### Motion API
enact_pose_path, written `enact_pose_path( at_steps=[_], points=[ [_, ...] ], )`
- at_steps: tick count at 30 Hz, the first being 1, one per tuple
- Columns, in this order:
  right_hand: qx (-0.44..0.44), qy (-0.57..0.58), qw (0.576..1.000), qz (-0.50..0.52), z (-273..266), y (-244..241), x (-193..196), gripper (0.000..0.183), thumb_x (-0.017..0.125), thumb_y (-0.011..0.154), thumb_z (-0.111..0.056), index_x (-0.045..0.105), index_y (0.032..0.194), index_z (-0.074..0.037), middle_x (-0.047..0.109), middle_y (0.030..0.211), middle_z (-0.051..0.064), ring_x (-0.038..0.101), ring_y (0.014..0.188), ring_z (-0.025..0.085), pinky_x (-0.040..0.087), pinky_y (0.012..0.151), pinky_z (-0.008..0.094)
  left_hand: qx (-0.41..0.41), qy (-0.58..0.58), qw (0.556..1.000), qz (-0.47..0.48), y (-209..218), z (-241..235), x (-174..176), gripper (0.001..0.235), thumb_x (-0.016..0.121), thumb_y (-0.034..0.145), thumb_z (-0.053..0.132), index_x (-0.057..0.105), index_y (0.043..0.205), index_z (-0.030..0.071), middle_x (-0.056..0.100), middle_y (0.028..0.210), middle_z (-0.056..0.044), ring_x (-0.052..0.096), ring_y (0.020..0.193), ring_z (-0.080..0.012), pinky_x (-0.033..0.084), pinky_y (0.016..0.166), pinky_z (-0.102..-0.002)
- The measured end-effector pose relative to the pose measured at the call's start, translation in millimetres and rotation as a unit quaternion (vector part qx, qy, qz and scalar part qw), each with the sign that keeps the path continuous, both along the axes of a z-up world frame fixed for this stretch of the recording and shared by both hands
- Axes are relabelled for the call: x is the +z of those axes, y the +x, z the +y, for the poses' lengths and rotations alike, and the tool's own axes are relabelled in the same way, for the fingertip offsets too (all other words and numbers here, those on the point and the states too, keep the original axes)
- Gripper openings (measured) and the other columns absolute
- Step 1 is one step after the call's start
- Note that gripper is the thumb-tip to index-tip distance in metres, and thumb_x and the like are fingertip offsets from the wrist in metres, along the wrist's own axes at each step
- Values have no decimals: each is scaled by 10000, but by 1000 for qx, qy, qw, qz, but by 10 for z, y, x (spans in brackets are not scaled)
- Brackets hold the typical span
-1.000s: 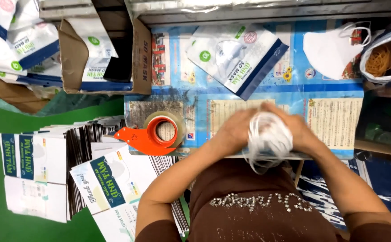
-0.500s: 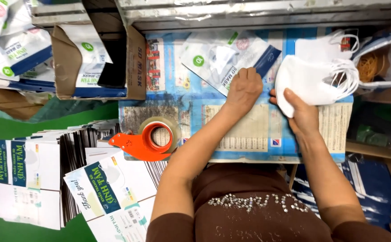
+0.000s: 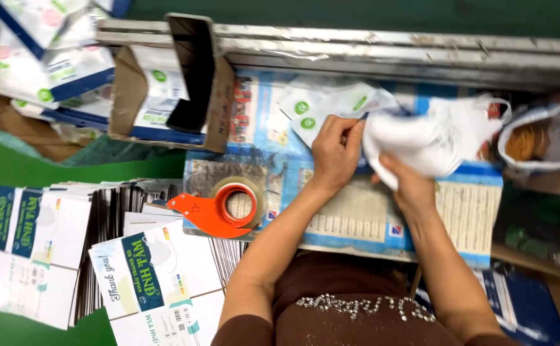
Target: Packaging face masks into plastic pouches at a workstation.
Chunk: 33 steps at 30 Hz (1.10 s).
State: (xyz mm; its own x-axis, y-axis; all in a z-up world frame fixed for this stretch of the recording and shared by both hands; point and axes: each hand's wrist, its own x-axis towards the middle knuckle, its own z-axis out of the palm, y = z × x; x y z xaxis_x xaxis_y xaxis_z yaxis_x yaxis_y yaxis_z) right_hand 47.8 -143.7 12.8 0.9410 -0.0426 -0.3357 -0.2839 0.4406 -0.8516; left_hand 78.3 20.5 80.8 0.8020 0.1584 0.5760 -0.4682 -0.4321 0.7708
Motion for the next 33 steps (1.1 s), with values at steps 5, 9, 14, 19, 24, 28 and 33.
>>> enact_pose_path(
  at_steps=[5, 9, 14, 19, 24, 28, 33],
  points=[
    [33, 46, 997, 47, -46, -222, -176, 405, 664, 912, -56, 602, 1308, -4, 691, 1173, 93, 690, 1007, 195, 589, 806, 316, 4, 124, 987, -104, -271, -5, -82, 138, 673, 913, 5, 564, 831, 26, 495, 771, -130, 536, 697, -335, 435, 642, -459],
    [-43, 32, 998, 16, -136, -429, 20, 414, 673, 967, -90, 593, 1352, 39, 682, 1260, 88, 666, 1127, 174, 541, 957, 275, -115, 70, 990, -28, -531, -30, 126, 98, 674, 946, 30, 577, 946, 22, 553, 884, -122, 602, 812, -324, 490, 705, -418],
    [-26, -175, 984, 32, -195, -492, 176, 409, 688, 971, -116, 622, 1328, 72, 694, 1257, 113, 656, 1146, 169, 516, 982, 269, -251, -97, 950, 159, -626, 164, 550, 276, 692, 842, 107, 533, 1050, 21, 571, 976, -124, 652, 856, -277, 573, 717, -353],
    [151, -427, 886, -104, -123, -484, 561, 453, 736, 828, -65, 590, 1254, -24, 676, 1097, 145, 671, 1006, 220, 542, 889, 341, -316, 42, 927, 197, -853, -35, 173, 206, 671, 896, 114, 561, 1052, 37, 643, 941, -170, 664, 833, -315, 535, 757, -439],
    [210, -339, 907, -134, -380, -546, 694, 500, 718, 770, -43, 617, 1260, -54, 687, 1137, 83, 670, 992, 191, 533, 849, 348, -308, 74, 933, 171, -906, 101, 499, 336, 639, 830, 120, 536, 1124, -6, 634, 1008, -200, 656, 892, -388, 535, 792, -495],
    [204, -372, 880, -213, -512, -762, 347, 372, 702, 799, -53, 656, 1166, -13, 686, 1040, 79, 659, 947, 178, 520, 822, 374, -355, 179, 899, 182, -1192, -290, -254, 278, 605, 924, 105, 550, 1176, 3, 642, 1012, -165, 685, 813, -309, 547, 761, -432],
    [316, -347, 852, -232, -974, -821, 8, 202, 731, 801, -87, 745, 996, -35, 704, 955, 60, 637, 917, 199, 537, 773, 365, -285, 161, 945, 15, -970, 232, 938, 516, 741, 787, 274, 575, 1179, -18, 621, 1021, -179, 665, 945, -388, 529, 834, -474]
  ],
)
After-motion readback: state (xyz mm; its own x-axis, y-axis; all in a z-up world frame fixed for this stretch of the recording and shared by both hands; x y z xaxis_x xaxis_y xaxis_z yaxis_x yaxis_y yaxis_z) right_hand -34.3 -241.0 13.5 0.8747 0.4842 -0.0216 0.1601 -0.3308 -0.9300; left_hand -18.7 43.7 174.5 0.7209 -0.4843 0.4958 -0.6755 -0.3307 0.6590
